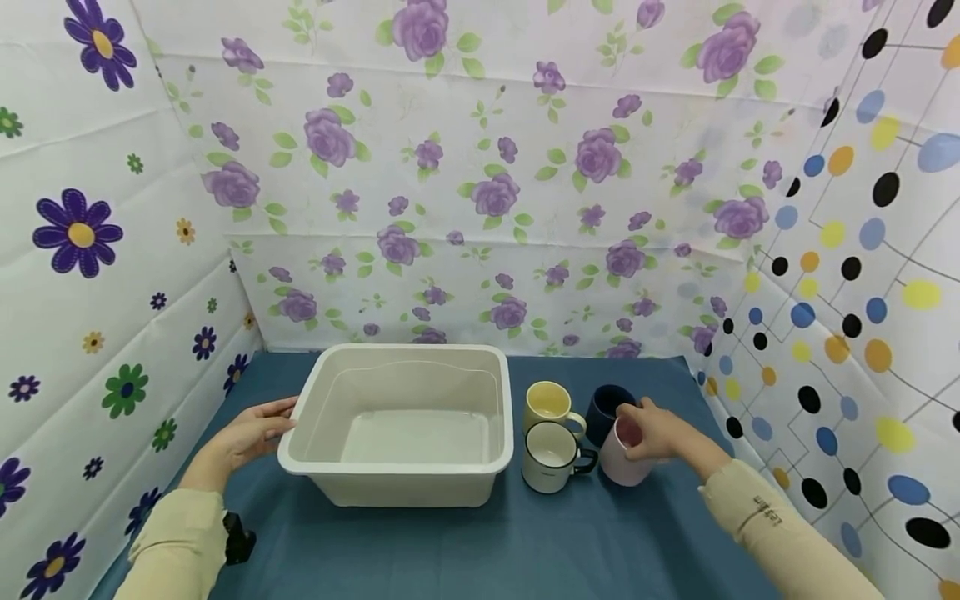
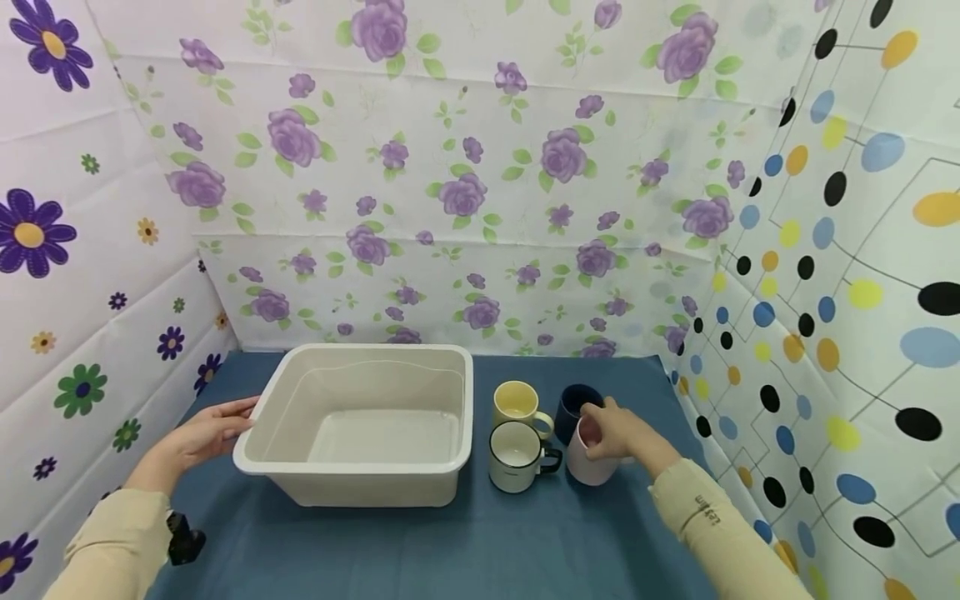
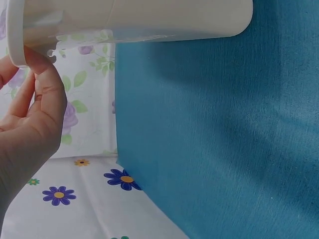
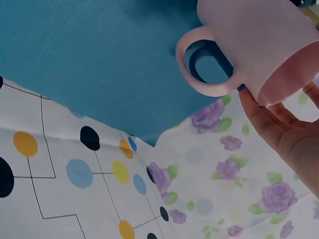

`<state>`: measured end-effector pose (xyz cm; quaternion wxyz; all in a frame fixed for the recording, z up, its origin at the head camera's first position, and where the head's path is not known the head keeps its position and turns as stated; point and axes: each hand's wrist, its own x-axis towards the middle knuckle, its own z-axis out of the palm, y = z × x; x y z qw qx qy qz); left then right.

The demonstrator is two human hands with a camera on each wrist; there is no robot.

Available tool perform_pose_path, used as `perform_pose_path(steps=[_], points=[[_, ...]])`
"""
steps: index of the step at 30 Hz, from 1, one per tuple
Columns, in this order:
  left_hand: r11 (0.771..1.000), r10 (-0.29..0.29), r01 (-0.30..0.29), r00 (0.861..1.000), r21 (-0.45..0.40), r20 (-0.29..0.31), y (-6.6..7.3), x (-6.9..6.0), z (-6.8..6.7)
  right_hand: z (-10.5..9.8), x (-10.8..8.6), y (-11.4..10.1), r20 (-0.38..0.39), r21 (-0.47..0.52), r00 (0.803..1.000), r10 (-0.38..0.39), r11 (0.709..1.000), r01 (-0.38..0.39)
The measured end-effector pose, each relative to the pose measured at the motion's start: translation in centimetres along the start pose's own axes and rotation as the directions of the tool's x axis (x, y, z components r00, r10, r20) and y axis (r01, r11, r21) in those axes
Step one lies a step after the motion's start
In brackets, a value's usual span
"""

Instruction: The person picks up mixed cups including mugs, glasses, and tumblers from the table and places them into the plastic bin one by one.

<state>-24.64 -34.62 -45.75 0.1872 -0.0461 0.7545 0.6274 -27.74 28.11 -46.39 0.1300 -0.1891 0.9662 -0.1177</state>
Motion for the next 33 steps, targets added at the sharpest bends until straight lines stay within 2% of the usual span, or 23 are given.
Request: perform_pose_path(steps=[7, 16, 28, 33], points=[[1.000, -0.002, 0.002, 1.000, 0.005, -0.001, 0.3, -0.1, -0.2, -1.6, 0.2, -0.8, 0.026, -0.017, 0.999, -0.035, 0.999, 0.035], [0.999, -0.011, 0.011, 1.000, 0.032, -0.005, 0.4, 0.0, 0.1, -3.6, 0.4, -1.5, 0.058, -0.076, 0.995, -0.079, 0.994, 0.084], [0.999, -0.014, 0.014, 1.000, 0.043, -0.009, 0.5, -0.2, 0.1, -6.6, 0.3, -3.1, 0.068, -0.082, 0.992, -0.110, 0.990, 0.116], [0.998, -0.012, 0.012, 1.000, 0.058, -0.005, 0.4, -0.2, 0.0, -7.4, 0.7, -3.6, 0.082, -0.091, 0.992, -0.099, 0.990, 0.107]])
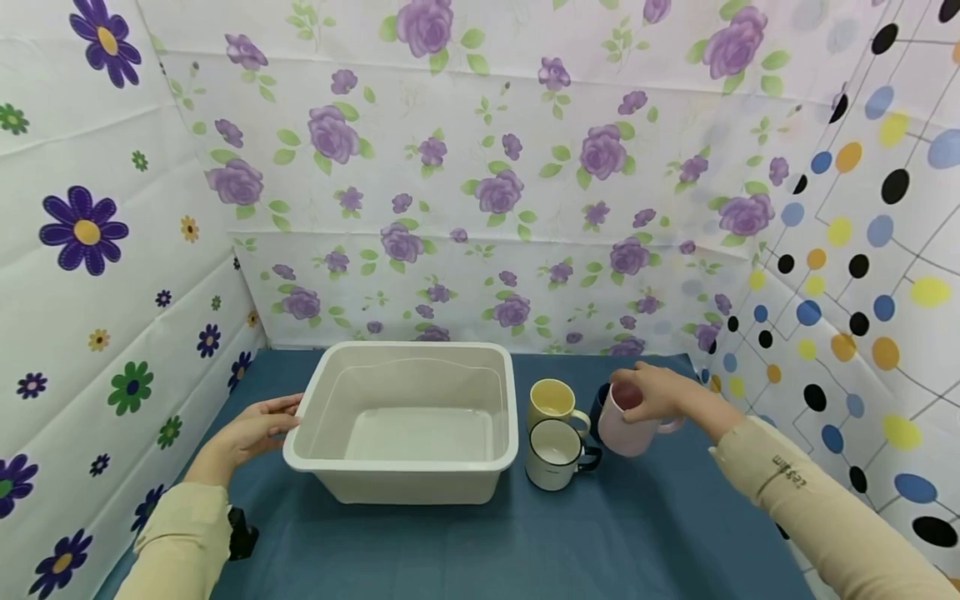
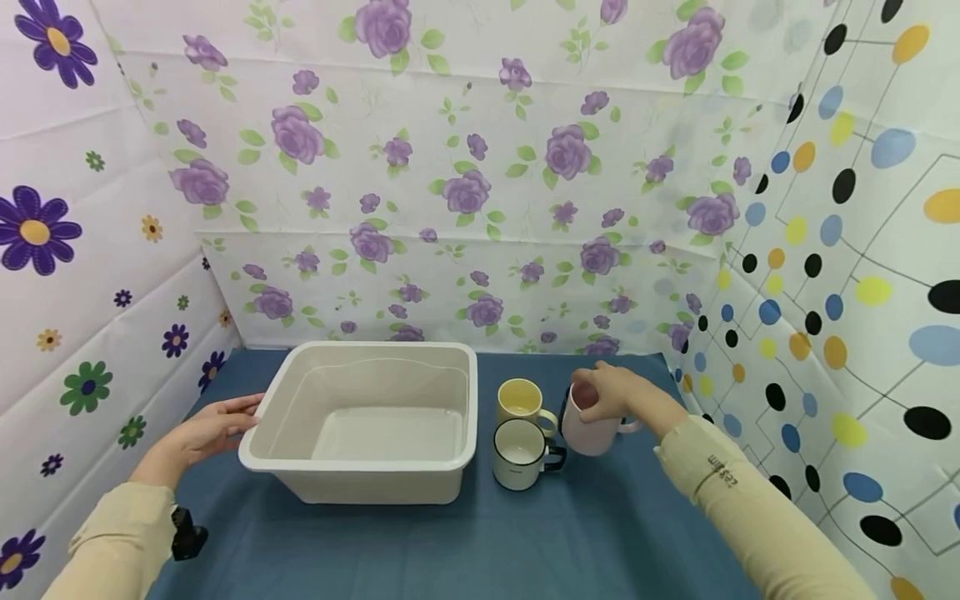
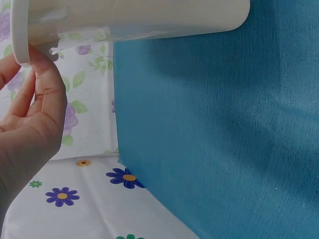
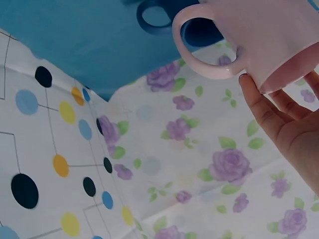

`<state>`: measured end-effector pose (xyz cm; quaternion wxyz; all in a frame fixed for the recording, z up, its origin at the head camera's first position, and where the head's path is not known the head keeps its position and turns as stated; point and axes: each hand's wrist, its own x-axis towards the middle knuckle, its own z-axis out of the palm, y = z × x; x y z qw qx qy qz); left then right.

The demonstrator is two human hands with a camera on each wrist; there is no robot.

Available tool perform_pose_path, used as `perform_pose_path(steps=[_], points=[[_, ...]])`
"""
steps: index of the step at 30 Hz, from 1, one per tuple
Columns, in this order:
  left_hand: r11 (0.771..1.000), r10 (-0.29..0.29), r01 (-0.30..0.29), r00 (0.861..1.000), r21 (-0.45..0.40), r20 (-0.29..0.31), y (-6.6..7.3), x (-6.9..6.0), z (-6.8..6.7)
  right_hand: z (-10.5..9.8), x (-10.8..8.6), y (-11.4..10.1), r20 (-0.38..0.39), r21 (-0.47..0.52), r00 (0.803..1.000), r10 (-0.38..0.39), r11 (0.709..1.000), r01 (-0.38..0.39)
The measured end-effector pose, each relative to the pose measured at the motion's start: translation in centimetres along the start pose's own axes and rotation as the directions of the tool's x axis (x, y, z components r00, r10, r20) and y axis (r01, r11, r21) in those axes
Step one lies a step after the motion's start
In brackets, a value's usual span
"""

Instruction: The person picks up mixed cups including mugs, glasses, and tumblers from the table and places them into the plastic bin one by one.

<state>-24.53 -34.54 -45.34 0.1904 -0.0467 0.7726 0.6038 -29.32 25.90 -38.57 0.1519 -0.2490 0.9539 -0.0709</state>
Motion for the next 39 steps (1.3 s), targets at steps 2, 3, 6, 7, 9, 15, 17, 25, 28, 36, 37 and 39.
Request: perform_pose_path(steps=[2, 3, 6, 7, 9, 15, 17, 25, 28, 36, 37, 39], points=[[1.000, 0.002, -0.002, 1.000, -0.001, 0.002, 0.0, 0.0, 0.0, -0.5, 0.2, -0.2, 0.007, -0.003, 1.000, 0.008, 1.000, -0.008], [1.000, 0.003, -0.003, 1.000, -0.004, 0.003, -0.1, 0.0, 0.0, -0.7, 0.3, -0.3, 0.008, -0.004, 1.000, 0.005, 1.000, -0.005], [1.000, 0.003, -0.003, 1.000, -0.011, 0.004, 0.0, 0.0, 0.0, -1.6, 0.5, -1.0, 0.006, -0.009, 1.000, -0.014, 1.000, 0.014], [1.000, 0.004, -0.004, 1.000, -0.012, 0.005, 0.0, 0.0, -0.1, -1.9, 0.6, -1.2, 0.004, -0.014, 1.000, -0.021, 1.000, 0.021], [1.000, 0.003, -0.003, 1.000, -0.003, 0.003, 0.2, 0.0, -0.1, -2.4, 0.8, -1.7, 0.001, -0.018, 0.999, -0.038, 0.999, 0.038], [0.999, -0.008, 0.008, 1.000, 0.032, -0.009, 0.6, -0.1, -0.1, -4.0, 1.6, -3.1, -0.013, -0.042, 0.997, -0.073, 0.997, 0.072], [0.999, -0.009, 0.010, 1.000, 0.034, -0.013, 0.7, -0.1, 0.0, -4.6, 2.0, -3.7, -0.012, -0.056, 0.997, -0.082, 0.995, 0.082], [1.000, 0.000, 0.001, 1.000, 0.029, -0.019, 0.5, -0.3, 0.3, -7.0, 3.5, -6.6, 0.020, -0.092, 0.995, -0.093, 0.991, 0.095], [0.999, 0.003, -0.002, 1.000, 0.039, -0.019, 0.6, -0.3, 0.3, -7.8, 4.1, -7.6, 0.030, -0.102, 0.995, -0.092, 0.990, 0.094], [0.998, -0.010, 0.011, 1.000, 0.061, -0.011, 0.5, -0.3, 0.1, -9.1, 5.6, -9.7, 0.022, -0.100, 0.995, -0.102, 0.990, 0.104], [0.997, -0.010, 0.011, 1.000, 0.071, -0.010, 0.5, -0.3, 0.1, -9.1, 5.7, -9.9, 0.026, -0.094, 0.995, -0.099, 0.990, 0.101], [0.996, -0.009, 0.010, 1.000, 0.085, -0.010, 0.6, -0.2, 0.0, -9.3, 6.1, -10.5, 0.032, -0.086, 0.995, -0.094, 0.992, 0.096]])
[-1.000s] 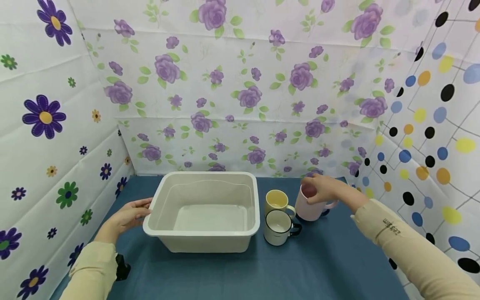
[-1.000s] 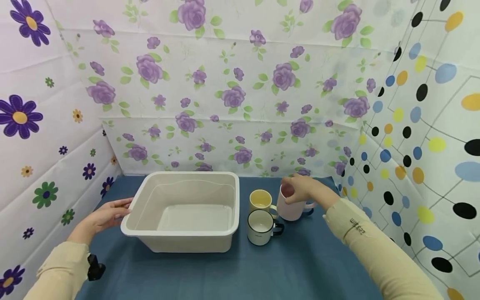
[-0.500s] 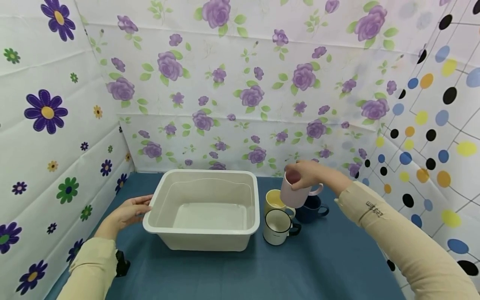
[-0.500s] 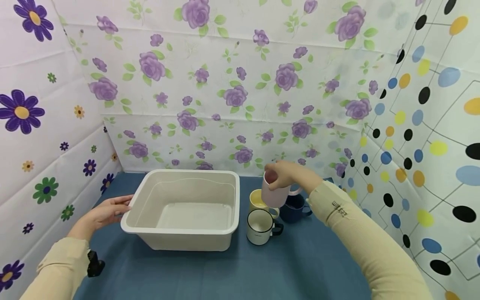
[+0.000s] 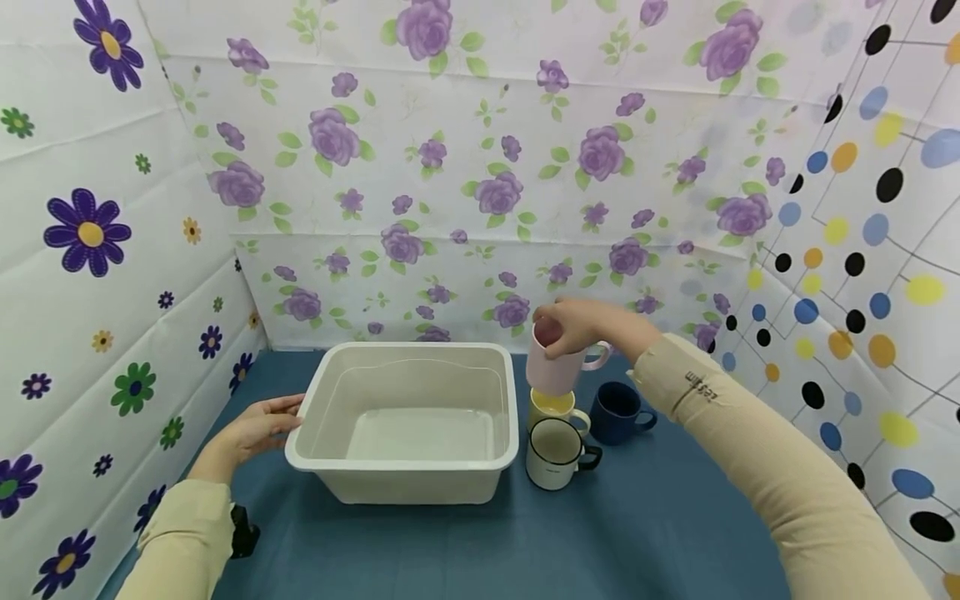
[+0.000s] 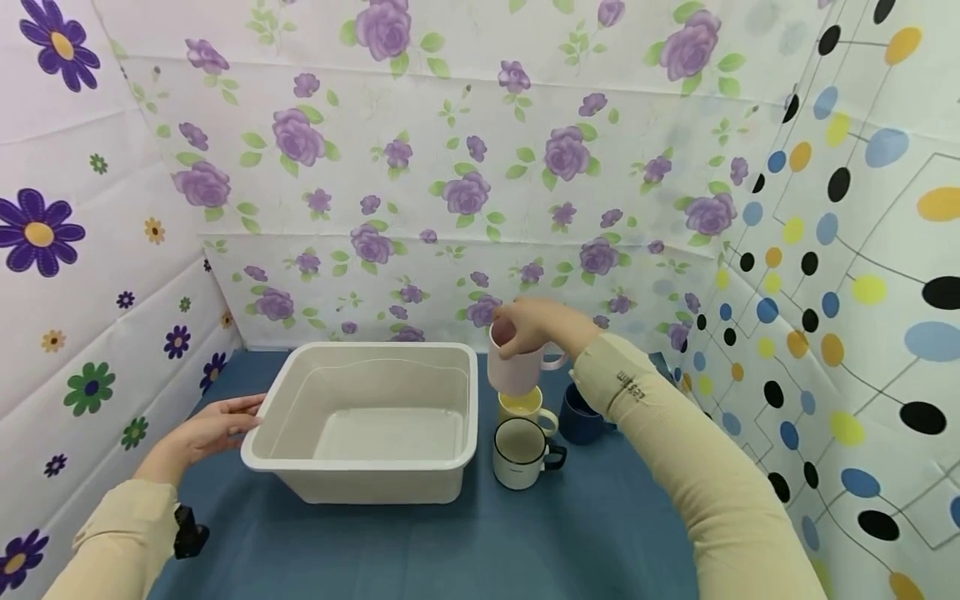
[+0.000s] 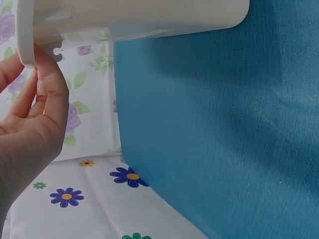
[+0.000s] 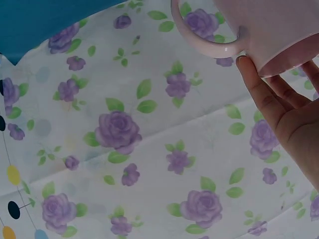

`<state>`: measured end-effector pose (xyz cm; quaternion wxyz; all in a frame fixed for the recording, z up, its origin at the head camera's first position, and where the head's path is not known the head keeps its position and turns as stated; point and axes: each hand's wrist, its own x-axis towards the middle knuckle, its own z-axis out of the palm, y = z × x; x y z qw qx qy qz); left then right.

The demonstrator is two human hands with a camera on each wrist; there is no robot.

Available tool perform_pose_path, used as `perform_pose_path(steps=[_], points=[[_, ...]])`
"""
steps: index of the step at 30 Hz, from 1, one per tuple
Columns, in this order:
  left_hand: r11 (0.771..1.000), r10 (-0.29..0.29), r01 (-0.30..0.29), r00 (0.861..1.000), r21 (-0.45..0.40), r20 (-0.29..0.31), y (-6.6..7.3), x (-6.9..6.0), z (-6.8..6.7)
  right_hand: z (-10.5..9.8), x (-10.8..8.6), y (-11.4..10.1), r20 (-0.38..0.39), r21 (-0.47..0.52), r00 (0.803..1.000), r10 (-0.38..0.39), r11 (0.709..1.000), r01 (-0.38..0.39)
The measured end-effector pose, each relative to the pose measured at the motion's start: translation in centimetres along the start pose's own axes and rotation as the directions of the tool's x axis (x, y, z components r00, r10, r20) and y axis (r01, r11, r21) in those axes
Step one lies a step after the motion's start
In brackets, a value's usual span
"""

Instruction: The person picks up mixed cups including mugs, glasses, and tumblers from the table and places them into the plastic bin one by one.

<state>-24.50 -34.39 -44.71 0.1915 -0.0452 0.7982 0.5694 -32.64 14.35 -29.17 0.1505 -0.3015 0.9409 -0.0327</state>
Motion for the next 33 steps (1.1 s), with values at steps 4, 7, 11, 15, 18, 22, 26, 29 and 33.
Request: perform_pose_path(steps=[4, 7, 11, 15, 18, 22, 26, 29, 33], points=[[1.000, 0.005, -0.005, 1.000, 0.011, -0.002, 0.0, -0.1, 0.0, -0.3, 0.8, -1.1, 0.019, -0.011, 1.000, 0.010, 1.000, -0.010], [1.000, 0.002, -0.002, 1.000, 0.005, -0.004, 0.1, -0.2, -0.1, -0.6, 1.4, -2.1, 0.030, -0.030, 1.000, 0.000, 1.000, 0.001], [1.000, -0.003, 0.003, 1.000, 0.011, -0.007, 0.2, -0.3, -0.1, -0.9, 2.3, -3.4, 0.042, -0.039, 0.999, -0.032, 0.999, 0.033], [0.999, -0.005, 0.006, 1.000, 0.033, -0.015, 0.5, -0.4, 0.1, -1.0, 3.1, -4.7, 0.053, -0.061, 0.997, -0.051, 0.997, 0.055], [0.999, -0.007, 0.008, 1.000, 0.043, -0.024, 0.8, -0.5, 0.3, -0.9, 3.8, -5.6, 0.051, -0.091, 0.997, -0.061, 0.994, 0.065], [0.999, -0.007, 0.008, 1.000, 0.031, -0.022, 0.9, -0.6, 0.4, -0.8, 4.7, -6.9, 0.046, -0.107, 0.998, -0.052, 0.993, 0.057], [1.000, -0.012, 0.012, 1.000, 0.023, -0.022, 0.9, -0.6, 0.3, -0.6, 5.8, -8.4, 0.040, -0.099, 0.998, -0.050, 0.994, 0.054], [0.999, -0.013, 0.014, 1.000, 0.032, -0.028, 0.9, -0.5, 0.3, -0.2, 6.6, -9.4, 0.032, -0.096, 0.996, -0.082, 0.992, 0.084], [0.999, -0.015, 0.016, 0.999, 0.044, -0.037, 1.0, -0.5, 0.4, 0.4, 7.8, -10.6, 0.034, -0.092, 0.993, -0.111, 0.989, 0.113]])
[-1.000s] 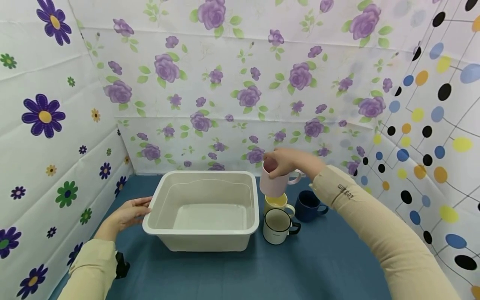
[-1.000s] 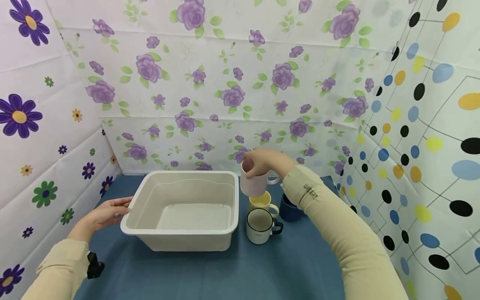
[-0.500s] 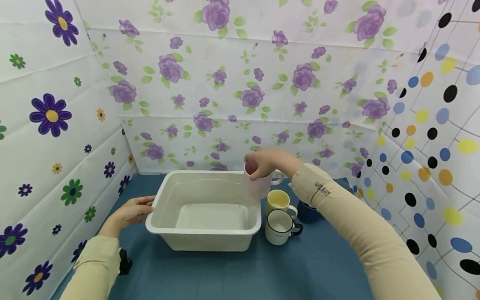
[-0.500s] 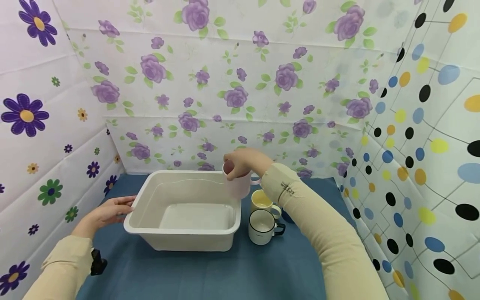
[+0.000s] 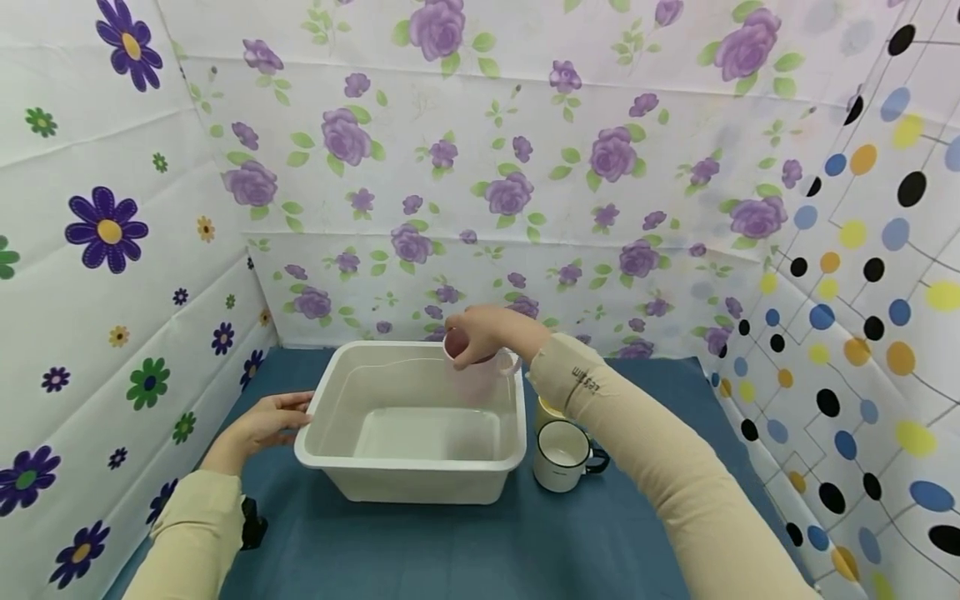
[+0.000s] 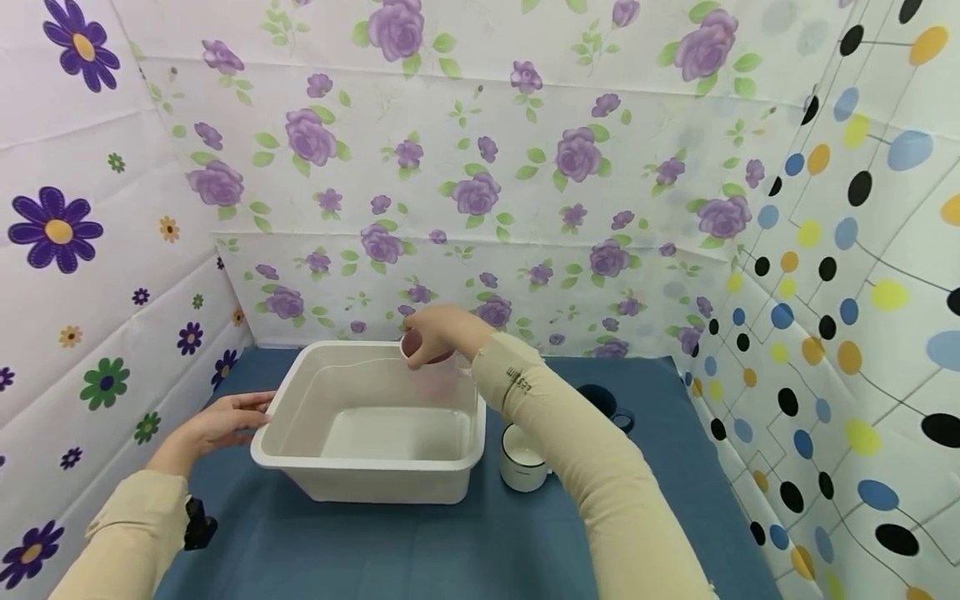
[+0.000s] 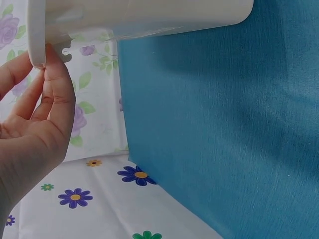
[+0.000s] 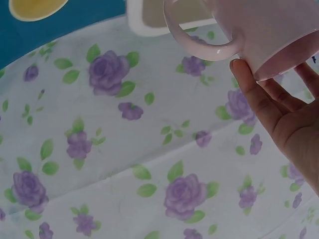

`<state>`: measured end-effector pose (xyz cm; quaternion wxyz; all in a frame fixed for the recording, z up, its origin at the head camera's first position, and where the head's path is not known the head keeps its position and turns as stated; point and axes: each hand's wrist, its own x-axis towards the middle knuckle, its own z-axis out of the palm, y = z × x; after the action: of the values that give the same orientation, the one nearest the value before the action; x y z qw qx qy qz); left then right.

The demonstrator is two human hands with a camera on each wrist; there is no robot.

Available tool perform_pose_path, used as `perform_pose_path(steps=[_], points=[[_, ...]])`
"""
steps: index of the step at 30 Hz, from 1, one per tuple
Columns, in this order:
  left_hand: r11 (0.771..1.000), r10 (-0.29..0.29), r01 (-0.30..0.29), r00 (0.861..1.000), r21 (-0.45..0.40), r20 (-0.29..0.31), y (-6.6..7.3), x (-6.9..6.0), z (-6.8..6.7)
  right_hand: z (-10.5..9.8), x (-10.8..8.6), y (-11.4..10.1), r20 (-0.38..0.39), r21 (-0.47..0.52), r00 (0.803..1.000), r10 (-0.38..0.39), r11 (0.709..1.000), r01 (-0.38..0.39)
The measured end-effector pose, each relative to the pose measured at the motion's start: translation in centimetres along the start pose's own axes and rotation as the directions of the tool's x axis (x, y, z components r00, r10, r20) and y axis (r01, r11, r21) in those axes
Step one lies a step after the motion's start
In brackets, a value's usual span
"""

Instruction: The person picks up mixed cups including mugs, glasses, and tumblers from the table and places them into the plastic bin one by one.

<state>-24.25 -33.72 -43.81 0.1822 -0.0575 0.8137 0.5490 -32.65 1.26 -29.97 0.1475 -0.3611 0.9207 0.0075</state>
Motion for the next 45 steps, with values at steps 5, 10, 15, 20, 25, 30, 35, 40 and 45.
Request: perform_pose_path(steps=[5, 10, 15, 20, 25, 30, 35, 40, 45], points=[[1.000, -0.007, 0.007, 1.000, -0.002, 0.003, 0.1, 0.2, 0.0, 0.7, 1.9, -1.3, 0.009, 0.004, 1.000, -0.017, 1.000, 0.017], [1.000, -0.007, 0.007, 1.000, 0.005, 0.004, 0.1, 0.1, -0.2, 1.9, 4.0, -3.1, 0.027, -0.063, 0.998, -0.060, 0.996, 0.061], [1.000, 0.004, -0.004, 1.000, 0.003, 0.006, -0.1, 0.1, -0.2, 3.7, 5.8, -4.7, 0.042, -0.078, 0.992, -0.120, 0.989, 0.123], [1.000, -0.001, 0.001, 1.000, 0.018, -0.016, -0.3, 0.0, -0.4, 5.4, 7.9, -5.9, 0.030, -0.097, 0.979, -0.203, 0.974, 0.205], [1.000, -0.010, 0.010, 1.000, 0.013, -0.017, -0.6, 0.0, -0.1, 6.3, 9.3, -6.8, 0.049, -0.134, 0.966, -0.252, 0.957, 0.256], [1.000, -0.001, 0.001, 1.000, 0.005, -0.025, -0.5, 0.1, -0.1, 6.4, 10.3, -7.4, 0.062, -0.185, 0.966, -0.252, 0.948, 0.259], [0.999, -0.021, 0.024, 0.998, 0.041, -0.060, -0.7, -0.6, -0.6, 7.1, 11.7, -8.1, 0.067, -0.216, 0.956, -0.284, 0.932, 0.292], [0.999, -0.013, 0.015, 0.999, 0.037, -0.048, -0.9, -0.8, -0.5, 8.4, 12.9, -8.4, 0.039, -0.233, 0.960, -0.277, 0.932, 0.278], [1.000, -0.009, 0.010, 0.999, 0.016, -0.034, -0.6, 0.0, -0.1, 9.4, 13.7, -8.2, -0.011, -0.257, 0.958, -0.287, 0.927, 0.274]])
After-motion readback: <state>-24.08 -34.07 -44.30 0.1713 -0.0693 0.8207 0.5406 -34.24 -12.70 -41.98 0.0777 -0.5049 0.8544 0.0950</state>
